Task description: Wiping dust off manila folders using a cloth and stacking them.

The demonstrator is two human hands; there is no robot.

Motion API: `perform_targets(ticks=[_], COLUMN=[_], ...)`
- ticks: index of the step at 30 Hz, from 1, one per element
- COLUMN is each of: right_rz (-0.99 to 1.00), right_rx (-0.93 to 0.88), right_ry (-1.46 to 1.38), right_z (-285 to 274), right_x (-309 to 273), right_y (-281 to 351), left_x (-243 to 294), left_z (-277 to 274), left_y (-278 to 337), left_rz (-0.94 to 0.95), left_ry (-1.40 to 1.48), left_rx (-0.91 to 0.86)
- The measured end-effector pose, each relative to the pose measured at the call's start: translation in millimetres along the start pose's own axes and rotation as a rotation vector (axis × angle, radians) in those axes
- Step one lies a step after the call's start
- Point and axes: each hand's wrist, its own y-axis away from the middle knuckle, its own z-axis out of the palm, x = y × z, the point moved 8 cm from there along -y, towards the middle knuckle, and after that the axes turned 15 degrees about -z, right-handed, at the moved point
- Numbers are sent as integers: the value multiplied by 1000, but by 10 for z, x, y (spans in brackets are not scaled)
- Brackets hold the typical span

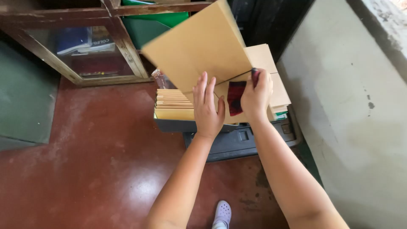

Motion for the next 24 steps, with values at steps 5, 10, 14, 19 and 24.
perform_targets(ticks=[5, 10, 14, 19, 24], right_rz=[453, 858, 1274, 1509, 1653], right_rx=[137, 285, 416, 537, 755], right_ry=[-320, -599, -892, -1084, -1159], right_z=[-85, -36, 300, 652, 1064], right_x=[561, 1009, 1377, 1263, 951], right_y=[57, 319, 747, 980, 1031], left_x=[-4, 12, -67, -302, -590], left_z=[177, 169, 200, 294, 386], left_y=[-33, -103, -128, -325, -793], left_rz=[-65, -109, -118, -151, -186], left_ry=[-79, -137, -230, -284, -307], left_rx=[-16, -32, -26, -32, -14])
